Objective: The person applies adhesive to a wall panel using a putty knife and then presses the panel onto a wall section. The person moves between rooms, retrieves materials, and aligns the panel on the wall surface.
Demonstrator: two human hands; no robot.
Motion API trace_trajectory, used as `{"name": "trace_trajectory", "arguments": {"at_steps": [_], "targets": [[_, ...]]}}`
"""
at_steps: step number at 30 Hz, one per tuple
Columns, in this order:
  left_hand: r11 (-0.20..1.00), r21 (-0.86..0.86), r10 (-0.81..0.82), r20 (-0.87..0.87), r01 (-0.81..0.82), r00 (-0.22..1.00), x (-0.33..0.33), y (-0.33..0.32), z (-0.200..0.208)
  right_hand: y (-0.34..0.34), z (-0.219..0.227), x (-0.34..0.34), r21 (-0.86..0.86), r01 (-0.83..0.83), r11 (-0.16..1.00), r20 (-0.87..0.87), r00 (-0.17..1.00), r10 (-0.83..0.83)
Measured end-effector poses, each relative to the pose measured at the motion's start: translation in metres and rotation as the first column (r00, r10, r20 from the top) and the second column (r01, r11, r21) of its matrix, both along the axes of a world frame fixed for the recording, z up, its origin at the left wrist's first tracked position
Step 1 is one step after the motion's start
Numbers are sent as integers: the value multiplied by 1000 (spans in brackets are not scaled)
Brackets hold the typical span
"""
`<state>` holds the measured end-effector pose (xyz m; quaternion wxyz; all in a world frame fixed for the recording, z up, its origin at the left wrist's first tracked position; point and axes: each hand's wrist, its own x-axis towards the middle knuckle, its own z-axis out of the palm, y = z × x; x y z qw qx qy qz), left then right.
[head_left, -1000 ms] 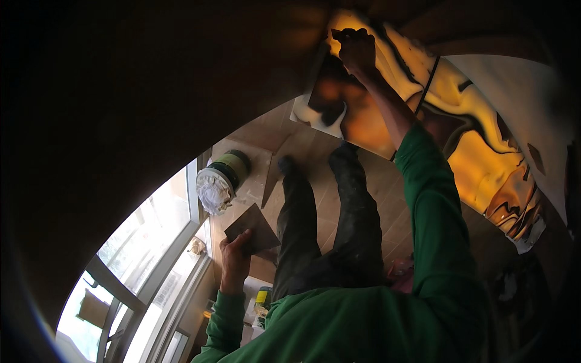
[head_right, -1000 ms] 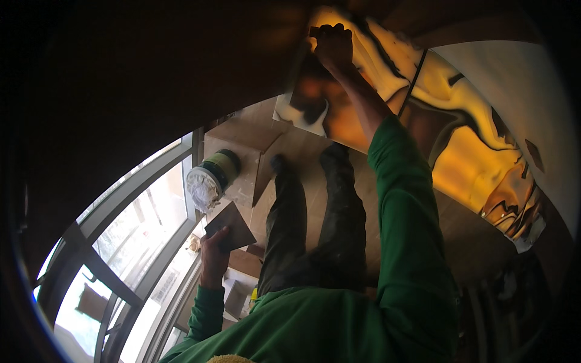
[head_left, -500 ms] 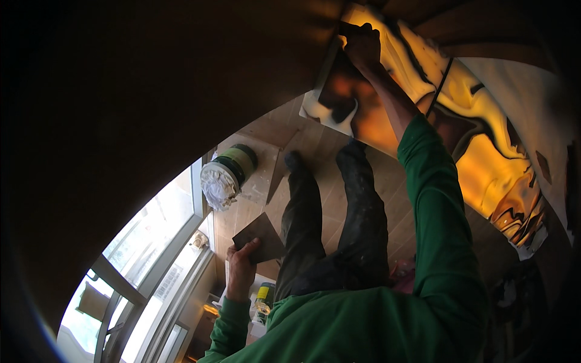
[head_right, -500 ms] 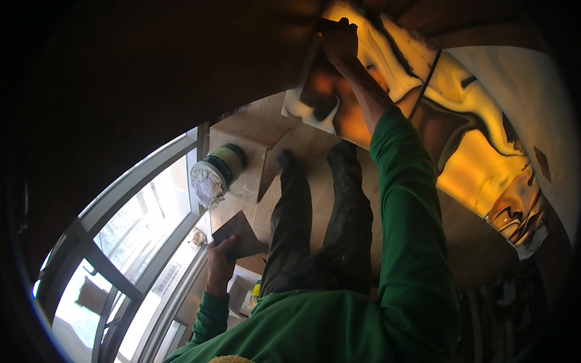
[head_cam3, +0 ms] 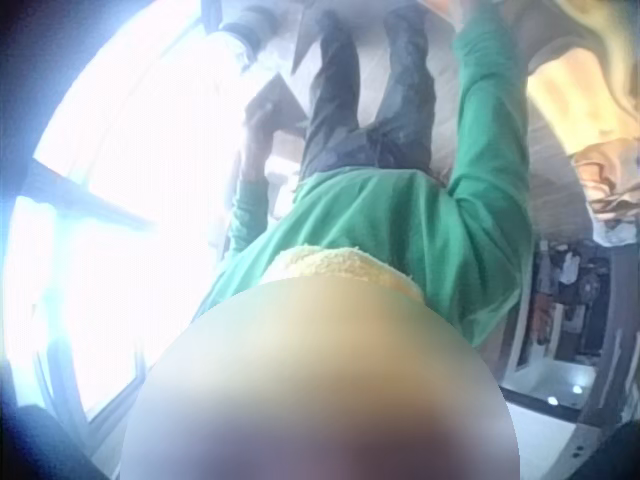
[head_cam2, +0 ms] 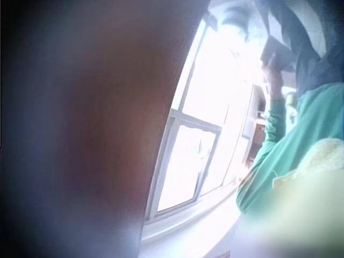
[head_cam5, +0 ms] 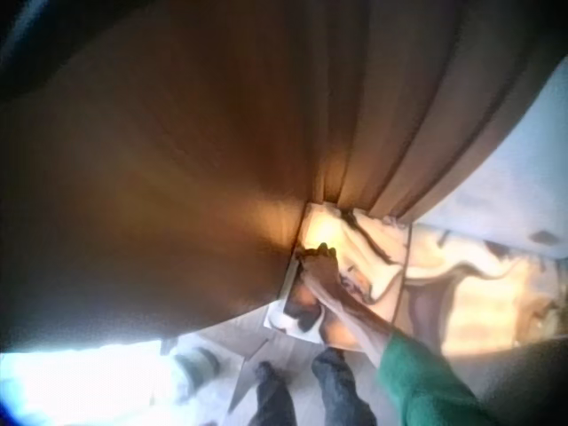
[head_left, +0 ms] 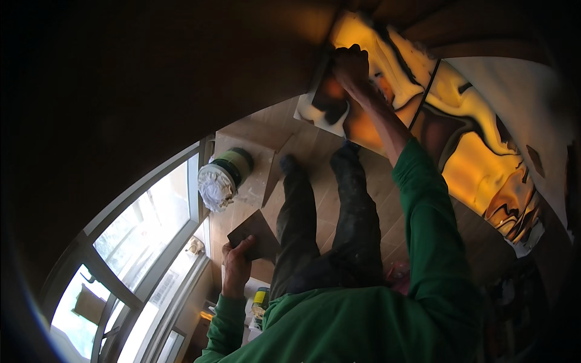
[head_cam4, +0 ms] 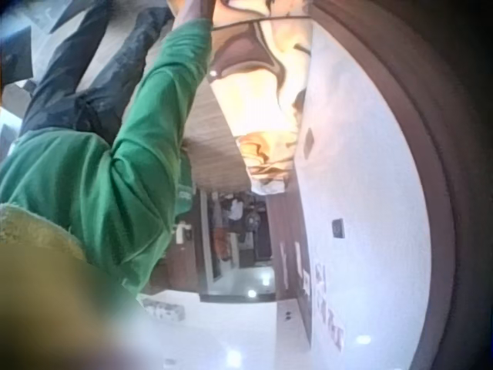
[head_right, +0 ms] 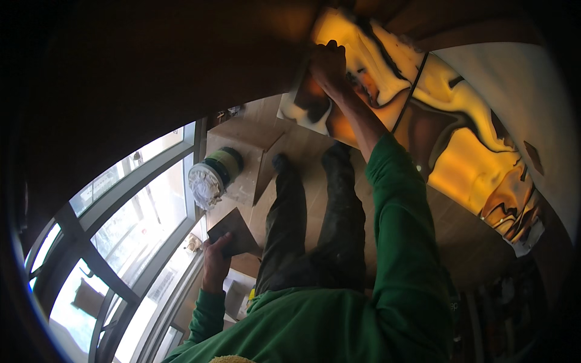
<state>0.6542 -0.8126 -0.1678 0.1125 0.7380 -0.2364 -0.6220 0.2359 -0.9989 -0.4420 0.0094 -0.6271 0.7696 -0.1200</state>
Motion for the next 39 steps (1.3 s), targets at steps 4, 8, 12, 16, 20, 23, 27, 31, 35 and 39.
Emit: {"name": "trace_trajectory", "arguments": {"at_steps": [4,8,12,16,20,23,27,31,35,39], "targets": [[993,-88,75,-48,-79,996,-17,-6,10,60,87,21,-183,229,956,383,912,-145],[949,-269,-167,7,163,986,-45,-19,14,166,130,37,227,510,830,924,156,-348],[243,-429,-756,479,870,447,-80,-46,35,234,202,57,468,627,623,866,-465,-183],[25,-563,-827,452,826,334,-122,-50,57,277,279,87,372,716,591,813,-558,165],[308,-704,-903,-5,639,430,-150,-32,69,322,348,134,220,854,472,901,-364,238],[507,-689,-851,-304,518,428,-169,-1,74,346,395,172,97,943,319,954,-180,240],[653,-620,-757,-513,435,405,-199,60,116,390,419,205,-65,986,154,998,61,34],[822,-285,-532,-693,492,486,-224,121,170,458,436,220,-296,937,184,846,347,-405],[764,-317,-563,-753,562,341,-246,183,178,548,443,227,-397,884,246,736,467,-490],[415,-516,-786,-619,750,9,-274,260,170,665,426,221,-199,974,106,912,224,-343]]}}
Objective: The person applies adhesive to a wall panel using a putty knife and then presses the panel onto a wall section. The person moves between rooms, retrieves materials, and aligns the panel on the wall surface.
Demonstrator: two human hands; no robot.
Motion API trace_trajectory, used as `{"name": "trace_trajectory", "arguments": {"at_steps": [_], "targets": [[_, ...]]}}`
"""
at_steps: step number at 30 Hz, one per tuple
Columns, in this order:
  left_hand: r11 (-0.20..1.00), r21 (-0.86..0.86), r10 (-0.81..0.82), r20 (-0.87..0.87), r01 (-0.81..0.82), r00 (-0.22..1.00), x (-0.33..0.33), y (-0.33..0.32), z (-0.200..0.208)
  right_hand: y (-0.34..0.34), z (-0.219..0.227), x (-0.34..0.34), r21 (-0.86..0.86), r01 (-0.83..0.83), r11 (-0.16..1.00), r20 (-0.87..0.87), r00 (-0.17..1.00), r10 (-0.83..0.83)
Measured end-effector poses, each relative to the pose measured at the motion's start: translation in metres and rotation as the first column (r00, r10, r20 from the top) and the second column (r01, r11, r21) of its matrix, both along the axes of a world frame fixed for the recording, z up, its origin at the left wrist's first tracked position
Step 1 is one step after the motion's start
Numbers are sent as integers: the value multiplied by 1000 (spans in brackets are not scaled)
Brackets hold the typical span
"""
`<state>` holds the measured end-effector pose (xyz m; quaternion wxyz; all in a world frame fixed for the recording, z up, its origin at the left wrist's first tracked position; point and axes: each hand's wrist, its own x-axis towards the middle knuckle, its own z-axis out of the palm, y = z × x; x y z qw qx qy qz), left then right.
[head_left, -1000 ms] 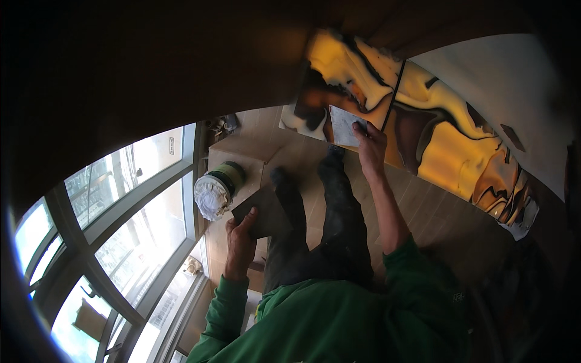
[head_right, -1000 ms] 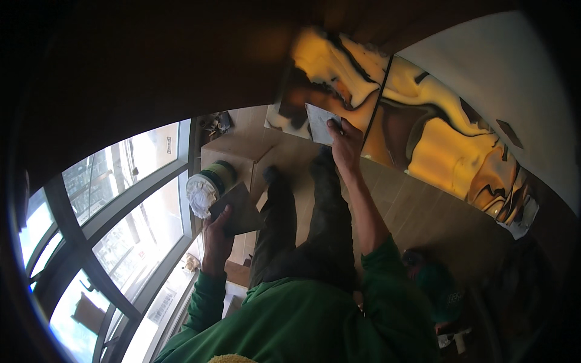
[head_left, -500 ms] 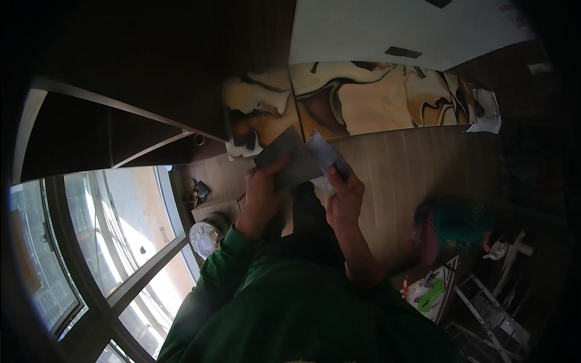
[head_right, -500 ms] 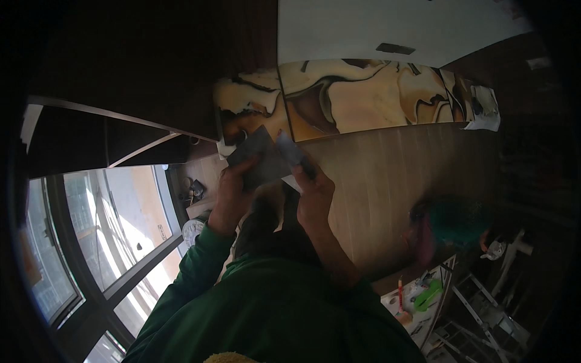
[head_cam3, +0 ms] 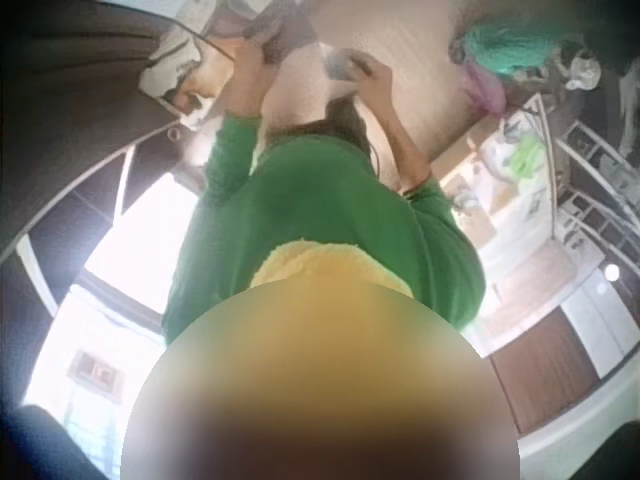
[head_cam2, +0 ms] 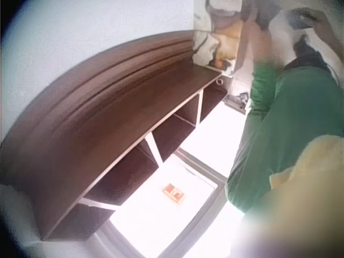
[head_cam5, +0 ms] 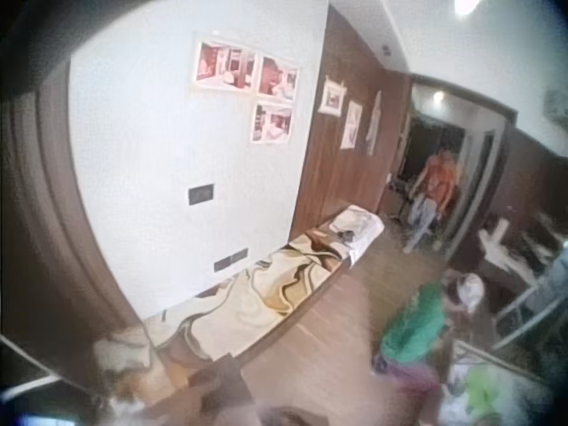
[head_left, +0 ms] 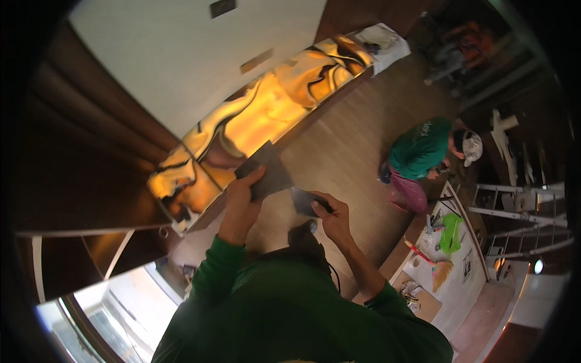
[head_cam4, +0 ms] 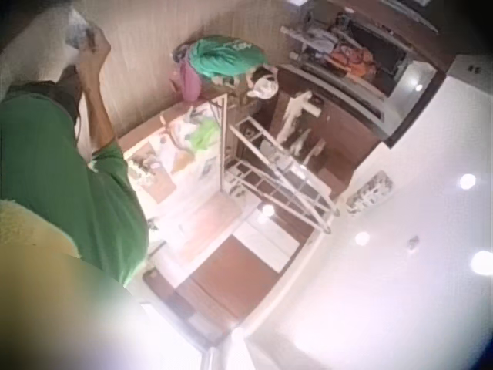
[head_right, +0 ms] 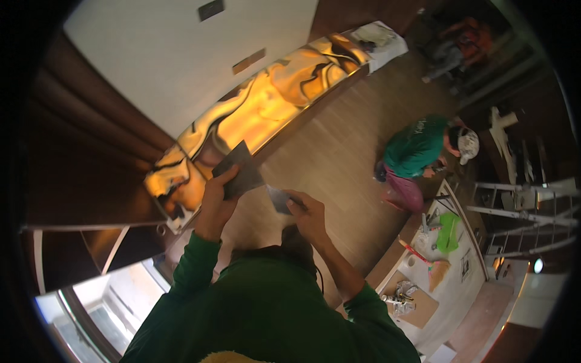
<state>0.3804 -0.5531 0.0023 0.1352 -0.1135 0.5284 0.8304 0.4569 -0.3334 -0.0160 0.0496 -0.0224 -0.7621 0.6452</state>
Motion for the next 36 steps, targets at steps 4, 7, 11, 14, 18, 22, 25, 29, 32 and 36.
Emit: {"name": "trace_trajectory", "arguments": {"at_steps": [4,7,11,14,18,22,25,29,32,36], "targets": [[884,463,-189,219,69,957,-18,95,52,86,23,-40,-752,298,588,353,935,-22],[879,443,-307,238,178,922,-22,177,51,135,31,-57,-955,198,219,254,930,266],[902,352,-300,97,249,949,-51,257,68,185,25,-68,-950,176,257,235,947,220],[920,261,-329,106,293,938,-81,278,75,214,49,-64,-840,290,458,372,923,98],[881,310,-412,138,356,900,-131,315,84,272,20,-65,-553,468,689,528,837,-145],[911,316,-283,12,265,959,-188,345,75,303,31,-105,-735,571,365,427,808,-406],[933,307,-190,-25,188,981,-242,366,69,321,53,-150,-784,536,312,333,789,-517],[889,331,-296,-106,315,949,-312,414,57,326,94,-223,-795,557,239,263,673,-691],[772,447,-435,-147,452,888,-327,469,84,333,96,-275,-718,637,281,121,512,-851],[777,254,-498,-310,576,810,-357,516,80,359,116,-325,-366,893,263,-91,247,-965]]}}
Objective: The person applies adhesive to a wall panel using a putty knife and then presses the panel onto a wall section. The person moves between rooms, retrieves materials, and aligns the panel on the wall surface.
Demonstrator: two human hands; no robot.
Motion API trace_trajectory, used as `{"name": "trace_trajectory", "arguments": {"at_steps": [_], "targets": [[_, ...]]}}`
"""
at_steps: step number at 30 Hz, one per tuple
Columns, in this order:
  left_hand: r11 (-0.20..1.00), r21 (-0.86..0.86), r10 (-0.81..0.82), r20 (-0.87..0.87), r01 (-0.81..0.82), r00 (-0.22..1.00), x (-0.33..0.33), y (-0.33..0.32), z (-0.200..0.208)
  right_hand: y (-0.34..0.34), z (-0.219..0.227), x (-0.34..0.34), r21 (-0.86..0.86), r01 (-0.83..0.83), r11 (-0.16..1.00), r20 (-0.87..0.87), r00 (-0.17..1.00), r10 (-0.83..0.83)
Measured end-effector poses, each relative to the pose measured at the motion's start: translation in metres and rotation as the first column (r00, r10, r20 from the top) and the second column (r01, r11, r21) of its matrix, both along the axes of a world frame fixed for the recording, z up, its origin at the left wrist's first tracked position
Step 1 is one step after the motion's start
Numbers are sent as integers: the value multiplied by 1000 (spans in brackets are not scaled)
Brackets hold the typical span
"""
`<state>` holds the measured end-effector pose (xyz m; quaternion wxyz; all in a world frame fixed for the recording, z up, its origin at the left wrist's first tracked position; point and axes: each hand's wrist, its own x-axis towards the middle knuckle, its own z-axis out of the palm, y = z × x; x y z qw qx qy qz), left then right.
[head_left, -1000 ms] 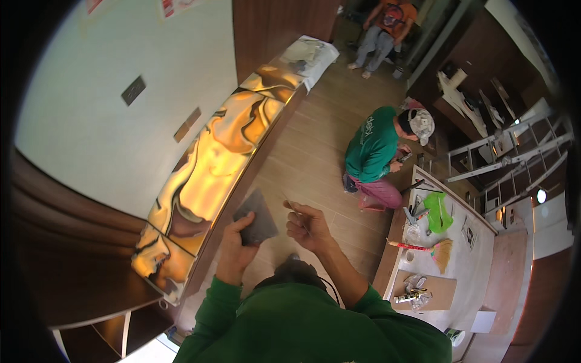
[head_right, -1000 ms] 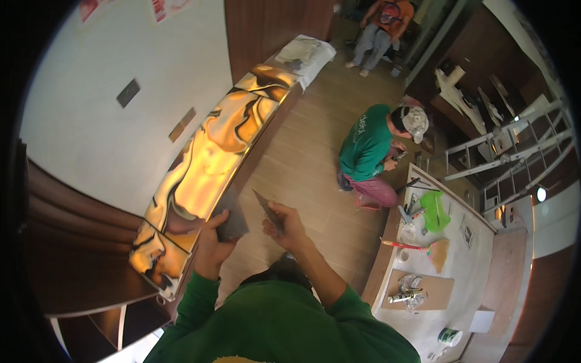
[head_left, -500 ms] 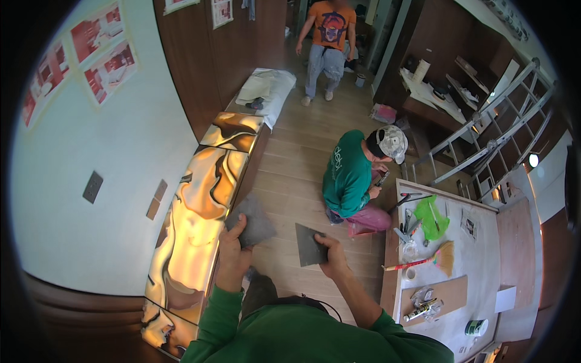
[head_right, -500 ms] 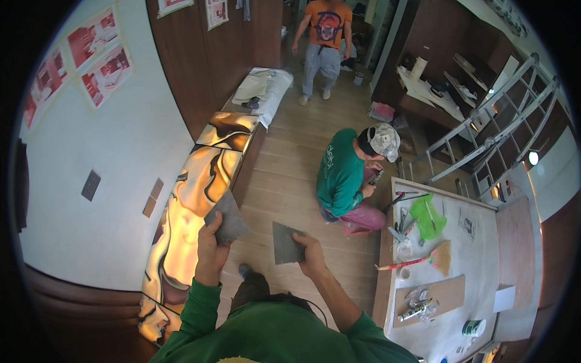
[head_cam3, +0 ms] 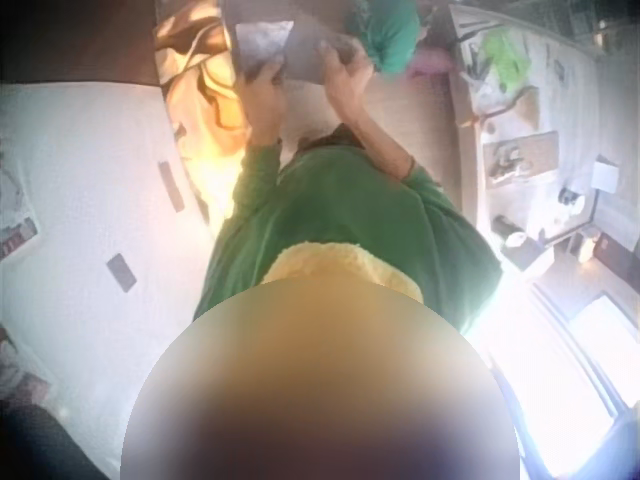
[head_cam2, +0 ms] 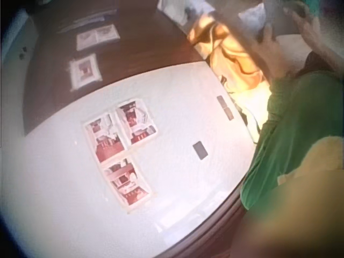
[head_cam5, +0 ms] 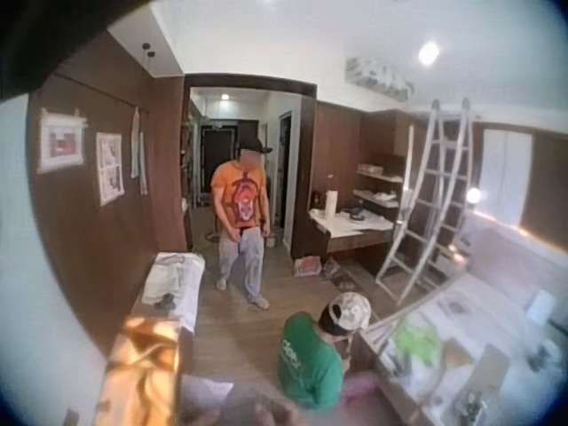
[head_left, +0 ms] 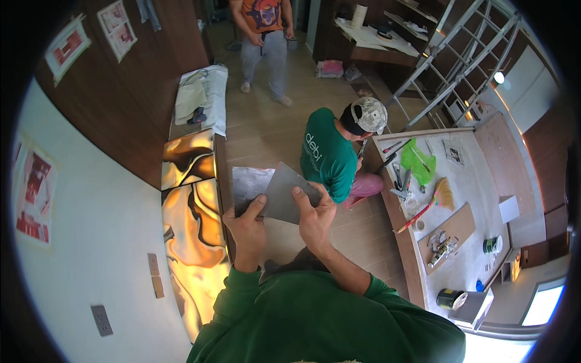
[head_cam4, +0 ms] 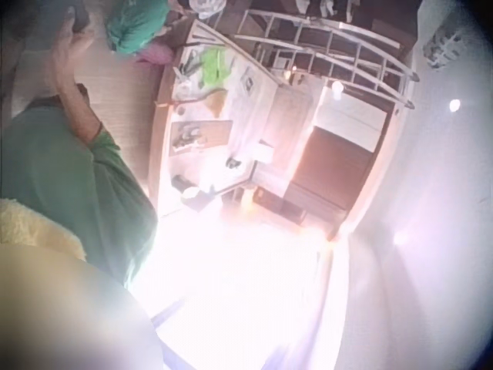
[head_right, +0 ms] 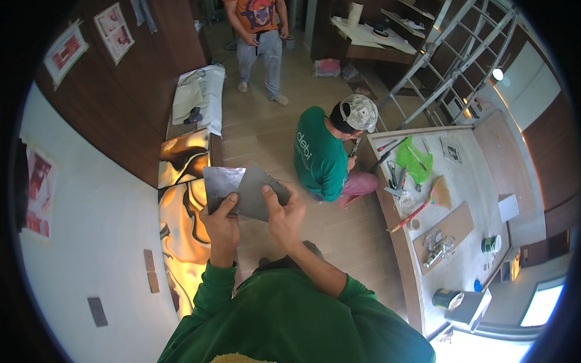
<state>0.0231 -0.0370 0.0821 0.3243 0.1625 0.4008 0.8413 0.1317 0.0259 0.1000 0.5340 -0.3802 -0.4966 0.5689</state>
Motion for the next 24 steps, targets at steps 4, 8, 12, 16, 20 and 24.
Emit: {"name": "trace_trajectory", "arguments": {"at_steps": [4,8,12,16,20,24], "targets": [[909,-417,-203,-435,3,877,-42,24,5,41,-5,-23,57,-42,997,129,991,34],[750,-603,-604,-454,273,656,-113,71,-23,103,-21,-52,69,-207,976,128,972,197],[749,-653,-608,-609,114,508,-180,140,-18,184,-25,-85,55,-257,965,8,966,257],[913,-380,-217,-146,147,965,-261,208,-13,273,-24,-123,-288,-323,902,-375,904,204],[783,238,-621,270,574,736,-308,267,-29,309,-19,-191,-508,-688,518,-645,703,300],[948,-242,-134,283,206,950,-284,338,-27,324,-25,-260,-617,-738,272,-667,674,316]]}}
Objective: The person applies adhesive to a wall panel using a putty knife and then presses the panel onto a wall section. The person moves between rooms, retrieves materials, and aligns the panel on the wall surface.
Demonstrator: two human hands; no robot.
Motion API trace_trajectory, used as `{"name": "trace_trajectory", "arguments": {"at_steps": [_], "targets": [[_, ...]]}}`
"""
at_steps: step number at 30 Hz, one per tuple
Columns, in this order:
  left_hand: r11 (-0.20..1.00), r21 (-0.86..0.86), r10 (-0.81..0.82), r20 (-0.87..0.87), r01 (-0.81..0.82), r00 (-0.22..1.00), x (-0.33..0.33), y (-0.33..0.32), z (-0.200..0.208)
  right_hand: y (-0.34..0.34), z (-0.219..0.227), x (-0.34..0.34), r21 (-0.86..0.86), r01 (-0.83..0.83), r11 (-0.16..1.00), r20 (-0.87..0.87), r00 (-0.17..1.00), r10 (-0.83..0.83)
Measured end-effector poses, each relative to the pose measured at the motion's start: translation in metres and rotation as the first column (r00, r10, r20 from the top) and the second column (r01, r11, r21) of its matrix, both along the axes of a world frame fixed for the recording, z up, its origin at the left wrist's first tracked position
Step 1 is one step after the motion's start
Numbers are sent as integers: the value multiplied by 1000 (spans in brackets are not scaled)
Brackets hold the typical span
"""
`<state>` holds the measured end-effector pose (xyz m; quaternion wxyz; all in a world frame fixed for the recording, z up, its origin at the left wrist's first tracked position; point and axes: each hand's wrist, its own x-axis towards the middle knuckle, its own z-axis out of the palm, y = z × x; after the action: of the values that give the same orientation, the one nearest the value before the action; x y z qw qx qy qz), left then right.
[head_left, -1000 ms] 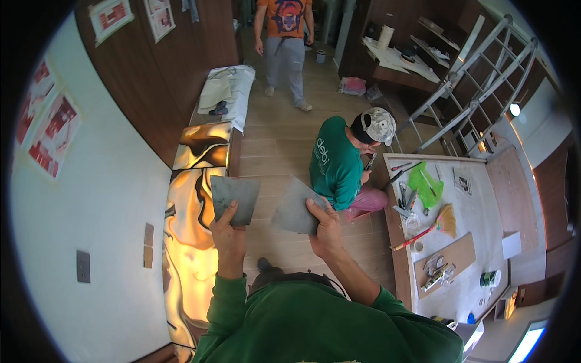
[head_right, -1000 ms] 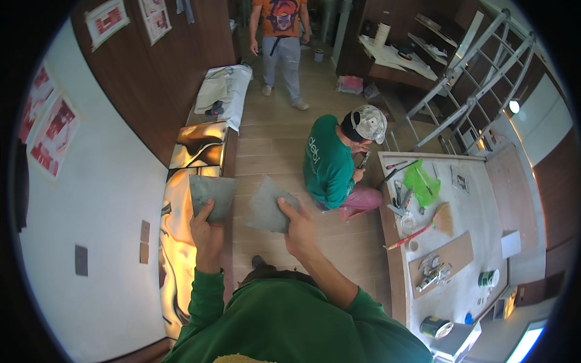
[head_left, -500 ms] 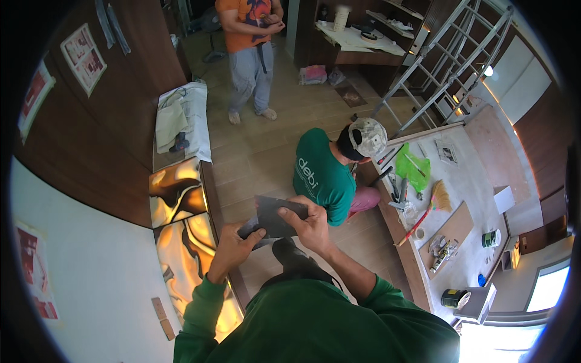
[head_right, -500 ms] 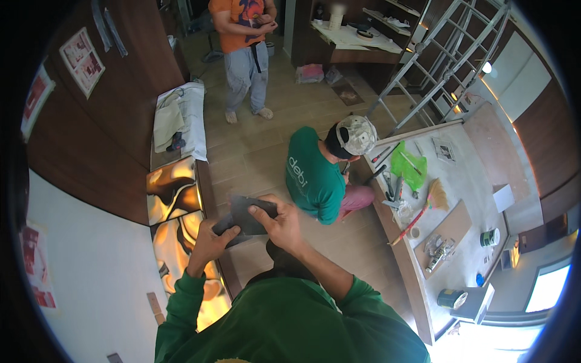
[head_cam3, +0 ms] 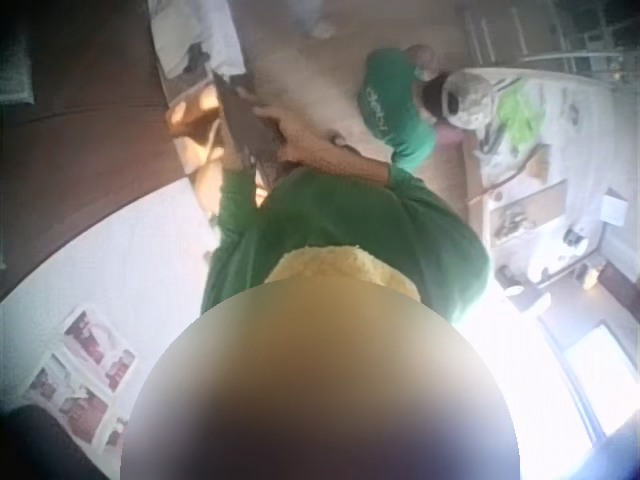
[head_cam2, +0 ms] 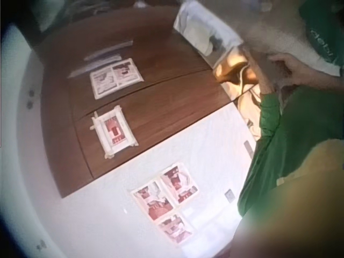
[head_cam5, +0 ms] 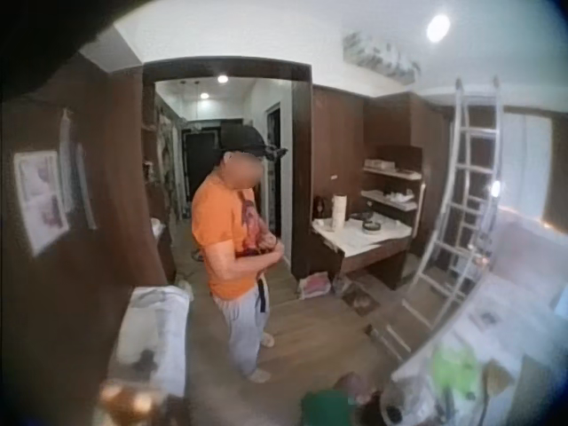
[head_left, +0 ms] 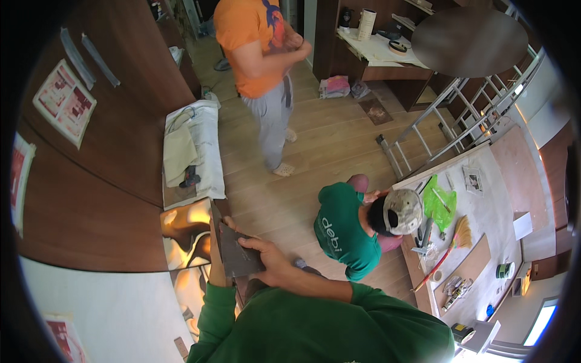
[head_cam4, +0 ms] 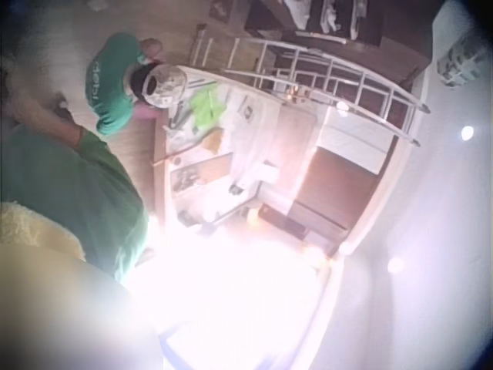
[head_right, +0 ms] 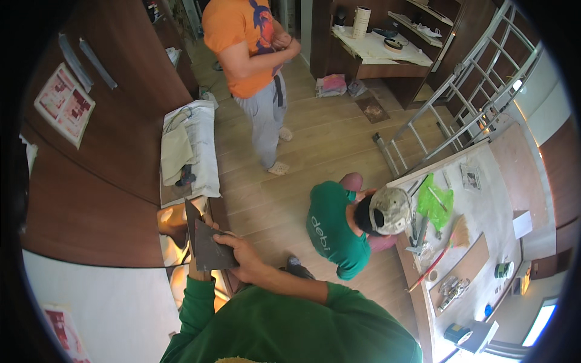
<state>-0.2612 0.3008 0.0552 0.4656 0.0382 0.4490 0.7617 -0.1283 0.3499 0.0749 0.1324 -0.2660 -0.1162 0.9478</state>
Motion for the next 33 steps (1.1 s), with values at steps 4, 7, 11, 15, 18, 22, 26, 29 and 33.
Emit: {"name": "trace_trajectory", "arguments": {"at_steps": [4,7,11,15,18,22,26,29,33], "targets": [[970,1,-242,-126,244,962,-34,26,-19,60,-7,-37,-56,98,994,-25,995,-100],[952,-193,-293,-343,238,893,-68,42,-47,115,2,-73,67,133,989,-22,991,-132],[998,-57,7,94,-2,996,-153,50,-76,170,15,-131,281,279,918,23,955,-297],[995,71,71,25,-73,997,-271,105,-40,213,29,-192,368,407,836,-47,906,-421],[982,134,121,82,-132,989,-311,174,19,243,27,-242,548,480,685,-147,862,-486],[990,119,74,50,-80,996,-375,227,29,284,31,-310,618,475,627,-196,865,-462],[985,88,131,161,-146,978,-385,282,34,324,19,-359,659,479,580,-198,854,-481],[990,-12,140,271,-142,952,-386,322,31,349,13,-387,631,482,608,-199,858,-473],[991,-31,130,88,-128,988,-405,370,16,384,16,-425,630,388,673,-148,910,-387]]}}
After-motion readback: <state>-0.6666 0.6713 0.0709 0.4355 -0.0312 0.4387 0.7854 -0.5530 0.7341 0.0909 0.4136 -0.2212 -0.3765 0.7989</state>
